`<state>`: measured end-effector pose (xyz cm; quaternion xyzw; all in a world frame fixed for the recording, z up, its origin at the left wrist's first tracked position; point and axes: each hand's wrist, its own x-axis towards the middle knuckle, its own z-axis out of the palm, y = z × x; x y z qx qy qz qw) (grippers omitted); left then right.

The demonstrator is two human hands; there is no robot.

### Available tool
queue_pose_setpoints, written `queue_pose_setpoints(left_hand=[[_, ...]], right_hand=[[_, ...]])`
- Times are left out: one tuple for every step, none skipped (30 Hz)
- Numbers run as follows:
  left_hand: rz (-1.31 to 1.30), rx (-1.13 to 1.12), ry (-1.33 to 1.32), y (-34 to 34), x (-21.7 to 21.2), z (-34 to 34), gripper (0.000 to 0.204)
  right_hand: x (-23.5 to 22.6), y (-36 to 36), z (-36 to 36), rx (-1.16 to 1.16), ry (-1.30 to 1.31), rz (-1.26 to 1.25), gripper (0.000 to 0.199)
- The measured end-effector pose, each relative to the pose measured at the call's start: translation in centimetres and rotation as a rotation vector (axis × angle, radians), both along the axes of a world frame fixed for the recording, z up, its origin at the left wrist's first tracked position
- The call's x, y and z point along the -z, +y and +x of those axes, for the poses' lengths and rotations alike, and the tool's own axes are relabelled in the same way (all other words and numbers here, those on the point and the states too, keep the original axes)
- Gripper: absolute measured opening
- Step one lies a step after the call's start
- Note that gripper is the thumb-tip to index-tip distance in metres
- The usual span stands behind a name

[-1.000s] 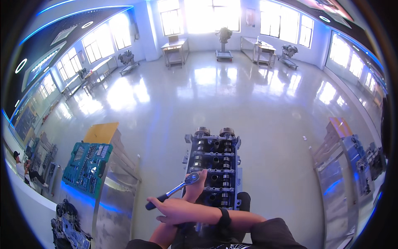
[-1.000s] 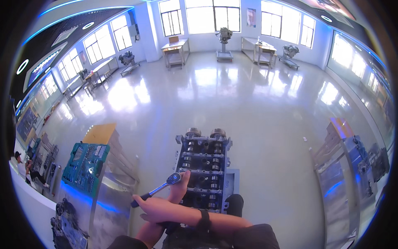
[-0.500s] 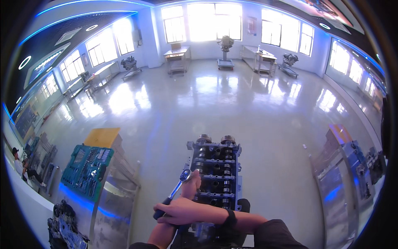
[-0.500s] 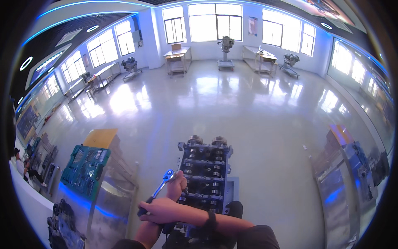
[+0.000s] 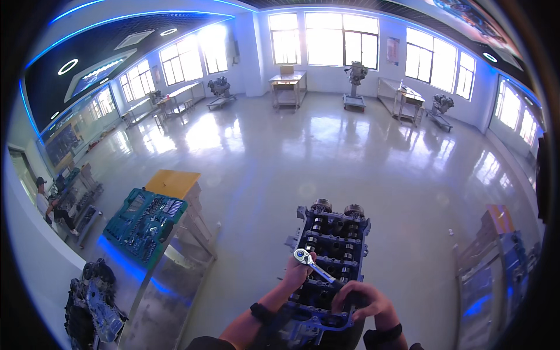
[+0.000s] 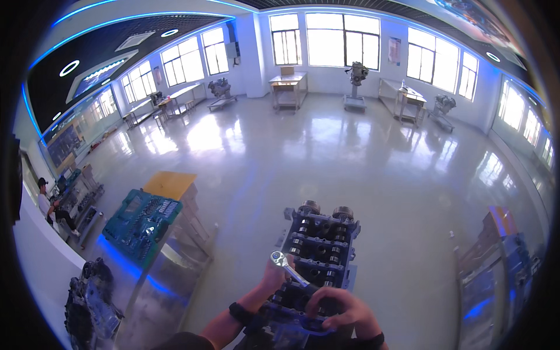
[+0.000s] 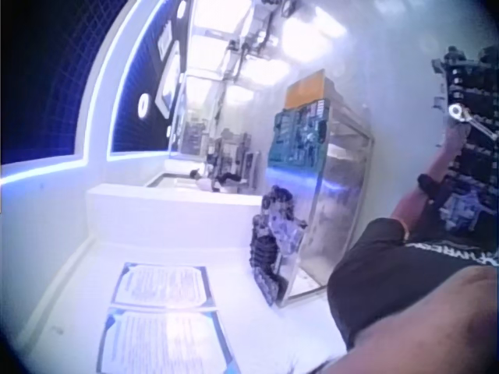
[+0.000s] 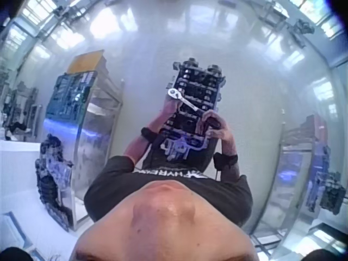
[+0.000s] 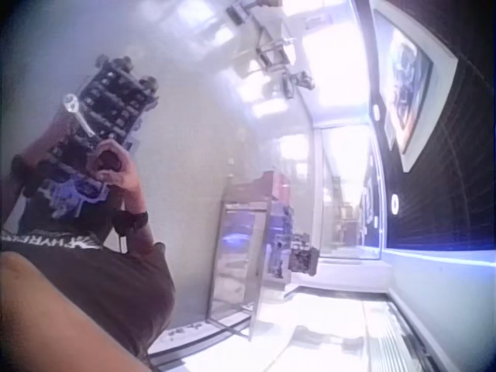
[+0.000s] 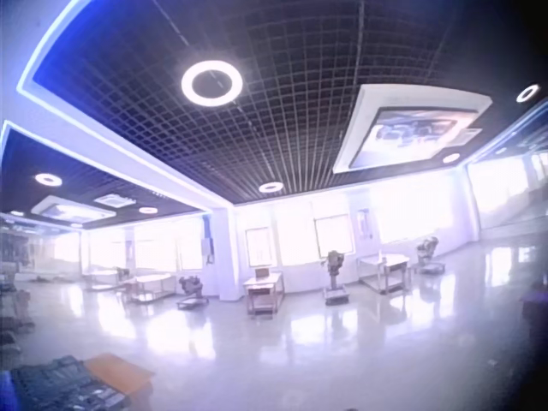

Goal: Using a socket wrench to tighten bolts on an engine cylinder head.

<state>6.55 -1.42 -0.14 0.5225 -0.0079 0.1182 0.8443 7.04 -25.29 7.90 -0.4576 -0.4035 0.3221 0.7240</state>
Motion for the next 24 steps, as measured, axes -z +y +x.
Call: queue_pose_setpoints(left_hand=[[0.002, 0.009, 0.004, -0.1, 0.1, 0.0, 0.011], [0.071, -0.002, 0.030, -0.6, -0.4, 0.2, 0.010], [0.139, -0.013, 0.057, -1.3, -0.6, 0.2, 0.010], [0.134, 0.015, 0.010, 0.2, 0.8, 0.4, 0.012], [0.131, 0.034, 0.011, 0.4, 0.7, 0.4, 0.012], [0.072, 0.044, 0.008, 0.2, 0.3, 0.4, 0.014], [0.012, 0.056, 0.003, 0.0, 0.0, 0.6, 0.017], [0.007, 0.078, 0.004, 0.1, 0.0, 0.6, 0.017], [-0.022, 0.084, 0.002, 0.3, 0.0, 0.5, 0.016], [-0.049, 0.081, 0.000, 0.6, -0.1, 0.4, 0.015], [-0.052, 0.100, 0.003, 0.4, -0.3, 0.2, 0.015], [-0.001, 0.077, 0.021, 0.0, -0.8, 0.0, 0.021], [0.053, 0.036, 0.037, 0.1, -1.1, -0.4, 0.027], [0.071, 0.004, 0.047, 0.0, -0.8, -0.6, 0.028], [0.070, 0.016, 0.046, 0.2, -0.2, -0.6, 0.028], [0.014, 0.040, 0.003, 0.6, 0.7, -0.5, 0.028], [-0.045, 0.065, -0.037, 1.0, 1.6, -0.4, 0.029], [-0.038, 0.058, -0.023, 1.4, 2.3, -0.1, 0.024], [-0.041, 0.063, -0.022, 1.7, 3.0, 0.1, 0.024], [0.043, -0.015, 0.007, 1.6, 3.4, 0.4, 0.020], [0.129, -0.100, 0.037, 1.5, 3.1, 0.3, 0.017], [0.067, -0.219, 0.044, 0.9, 2.8, 0.2, 0.015], [0.061, -0.209, 0.041, 0.8, 3.2, 0.6, 0.015], [-0.136, -0.138, 0.045, 1.6, 4.2, 0.7, 0.013]], right_hand=[[0.8, -0.4, 0.8, 0.009, 0.004, 0.002, 0.035], [1.7, -0.9, 1.9, 0.094, 0.076, 0.026, 0.031], [2.4, -1.4, 2.6, 0.179, 0.148, 0.050, 0.028], [2.6, -1.2, 3.1, 0.195, 0.148, 0.047, 0.028], [2.4, -0.2, 3.7, 0.280, 0.244, 0.064, 0.027], [2.1, 0.7, 4.4, 0.365, 0.339, 0.078, 0.026], [2.0, 1.3, 5.3, 0.359, 0.381, 0.090, 0.025], [2.1, 2.0, 6.2, 0.354, 0.424, 0.105, 0.023], [2.7, 2.9, 7.0, 0.394, 0.471, 0.146, 0.022], [3.1, 4.1, 7.4, 0.382, 0.546, 0.226, 0.022], [3.8, 4.8, 7.8, 0.304, 0.614, 0.328, 0.021], [4.3, 5.7, 8.0, 0.265, 0.655, 0.395, 0.021], [4.6, 7.0, 7.8, 0.207, 0.697, 0.460, 0.022], [4.3, 7.7, 7.2, 0.202, 0.676, 0.459, 0.021], [3.9, 8.5, 6.7, 0.191, 0.656, 0.459, 0.021], [4.1, 9.1, 6.2, 0.210, 0.646, 0.432, 0.020], [3.9, 9.4, 5.5, 0.149, 0.629, 0.418, 0.020], [4.3, 9.8, 4.5, 0.190, 0.581, 0.300, 0.019], [4.6, 10.0, 3.5, 0.230, 0.533, 0.181, 0.017], [3.7, 9.9, 2.6, 0.239, 0.535, 0.177, 0.017], [2.3, 9.8, 1.4, 0.306, 0.356, 0.011, 0.018], [1.6, 9.9, 0.8, 0.367, 0.176, -0.155, 0.018], [1.4, 10.0, 0.6, 0.378, 0.172, -0.159, 0.018], [1.6, 10.7, 0.3, 0.518, -0.229, -0.059, 0.020]])
